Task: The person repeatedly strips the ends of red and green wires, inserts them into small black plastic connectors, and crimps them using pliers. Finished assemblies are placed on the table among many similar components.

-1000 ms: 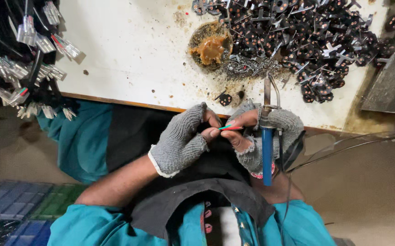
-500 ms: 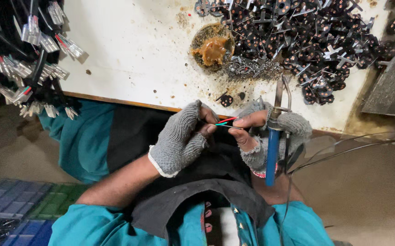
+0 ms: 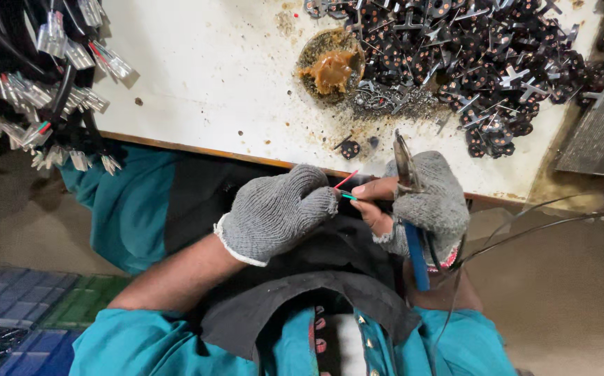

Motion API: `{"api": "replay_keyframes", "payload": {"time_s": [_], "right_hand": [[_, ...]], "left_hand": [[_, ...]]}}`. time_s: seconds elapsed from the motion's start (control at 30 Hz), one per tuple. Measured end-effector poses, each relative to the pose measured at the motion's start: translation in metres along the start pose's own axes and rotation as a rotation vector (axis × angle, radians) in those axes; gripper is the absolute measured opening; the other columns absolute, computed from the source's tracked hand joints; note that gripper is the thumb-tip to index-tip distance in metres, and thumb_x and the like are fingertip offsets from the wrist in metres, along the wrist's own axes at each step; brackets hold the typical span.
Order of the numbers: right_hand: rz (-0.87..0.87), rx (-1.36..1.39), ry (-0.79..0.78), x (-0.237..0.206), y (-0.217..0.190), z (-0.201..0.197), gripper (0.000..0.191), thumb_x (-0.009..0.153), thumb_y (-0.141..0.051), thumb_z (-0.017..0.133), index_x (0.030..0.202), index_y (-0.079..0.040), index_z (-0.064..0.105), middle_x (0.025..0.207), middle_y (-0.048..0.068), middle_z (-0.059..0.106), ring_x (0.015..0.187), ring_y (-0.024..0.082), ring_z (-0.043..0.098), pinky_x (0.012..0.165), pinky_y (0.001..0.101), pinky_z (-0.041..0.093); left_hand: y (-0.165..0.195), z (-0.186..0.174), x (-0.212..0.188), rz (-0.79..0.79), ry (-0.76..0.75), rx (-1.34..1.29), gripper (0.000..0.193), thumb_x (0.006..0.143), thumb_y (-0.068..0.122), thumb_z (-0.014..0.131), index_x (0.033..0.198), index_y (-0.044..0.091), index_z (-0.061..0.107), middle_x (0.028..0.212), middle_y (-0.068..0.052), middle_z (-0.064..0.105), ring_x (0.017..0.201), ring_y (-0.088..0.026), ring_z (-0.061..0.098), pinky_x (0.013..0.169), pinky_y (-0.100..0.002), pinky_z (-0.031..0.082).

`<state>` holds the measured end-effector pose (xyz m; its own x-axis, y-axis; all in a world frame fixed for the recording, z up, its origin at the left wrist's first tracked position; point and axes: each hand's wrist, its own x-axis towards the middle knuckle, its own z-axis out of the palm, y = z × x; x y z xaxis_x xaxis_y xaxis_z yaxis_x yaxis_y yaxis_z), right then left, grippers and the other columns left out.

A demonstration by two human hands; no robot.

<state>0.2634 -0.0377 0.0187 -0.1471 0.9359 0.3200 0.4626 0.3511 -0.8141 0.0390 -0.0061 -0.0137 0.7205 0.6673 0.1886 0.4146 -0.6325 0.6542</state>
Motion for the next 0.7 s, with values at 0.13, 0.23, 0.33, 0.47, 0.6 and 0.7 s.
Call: {"api": "replay_keyframes", "payload": {"time_s": [0.13, 0.23, 0.33, 0.47, 0.6, 0.7], "right_hand": [[-0.102, -0.044, -0.190, -0.006, 0.010, -0.012, 0.017, 0.079, -0.016, 0.084, 0.076, -0.012, 0.068, 0.080, 0.009, 0.075, 0.071, 0.025, 0.064, 0.066, 0.0370, 0.046], [0.954, 0.464, -0.095, -0.028, 0.010, -0.004, 0.021, 0.083, -0.014, 0.085, 0.074, -0.004, 0.069, 0.070, 0.010, 0.068, 0.062, 0.022, 0.062, 0.054, 0.0358, 0.045], [1.135, 0.550, 0.052, -0.054, 0.012, 0.012, 0.020, 0.090, -0.014, 0.082, 0.084, -0.002, 0.066, 0.077, 0.010, 0.067, 0.067, 0.018, 0.062, 0.061, 0.0315, 0.047], [0.413, 0.273, 0.121, -0.069, 0.015, 0.024, 0.019, 0.101, -0.019, 0.078, 0.108, -0.006, 0.066, 0.099, 0.008, 0.073, 0.088, 0.011, 0.066, 0.086, 0.0226, 0.054], [0.458, 0.281, 0.147, -0.043, 0.004, 0.022, 0.031, 0.097, -0.030, 0.079, 0.105, -0.004, 0.064, 0.099, 0.007, 0.071, 0.087, 0.013, 0.068, 0.081, 0.0255, 0.056], [0.453, 0.479, 0.358, -0.012, -0.007, 0.028, 0.059, 0.088, -0.056, 0.075, 0.107, -0.002, 0.058, 0.095, 0.005, 0.071, 0.083, 0.011, 0.067, 0.077, 0.0260, 0.057]], "left_hand": [[0.005, 0.004, 0.000, -0.191, 0.042, -0.233, 0.028, 0.090, 0.019, 0.074, 0.114, 0.013, 0.061, 0.102, -0.006, 0.066, 0.081, -0.026, 0.070, 0.063, -0.038, 0.052], [0.014, 0.007, -0.001, -0.487, 0.079, -0.578, 0.036, 0.092, 0.018, 0.073, 0.124, 0.011, 0.059, 0.094, -0.003, 0.064, 0.077, -0.019, 0.066, 0.065, -0.032, 0.052], [0.017, 0.008, -0.001, -0.758, 0.046, -1.234, 0.042, 0.091, 0.017, 0.072, 0.130, 0.012, 0.056, 0.082, 0.003, 0.060, 0.068, -0.007, 0.057, 0.060, -0.025, 0.047], [0.012, 0.011, 0.005, -0.884, -0.073, -1.527, 0.025, 0.097, 0.018, 0.067, 0.119, 0.008, 0.065, 0.080, 0.005, 0.058, 0.068, -0.004, 0.050, 0.059, -0.022, 0.040], [0.009, 0.008, 0.010, -0.807, -0.048, -1.220, 0.016, 0.099, 0.019, 0.067, 0.104, 0.004, 0.067, 0.080, 0.004, 0.059, 0.071, -0.003, 0.052, 0.062, -0.023, 0.046], [0.007, 0.002, 0.010, -0.724, 0.058, -0.969, 0.015, 0.100, 0.019, 0.066, 0.101, 0.004, 0.068, 0.078, 0.002, 0.060, 0.067, -0.004, 0.056, 0.063, -0.023, 0.050]]}}
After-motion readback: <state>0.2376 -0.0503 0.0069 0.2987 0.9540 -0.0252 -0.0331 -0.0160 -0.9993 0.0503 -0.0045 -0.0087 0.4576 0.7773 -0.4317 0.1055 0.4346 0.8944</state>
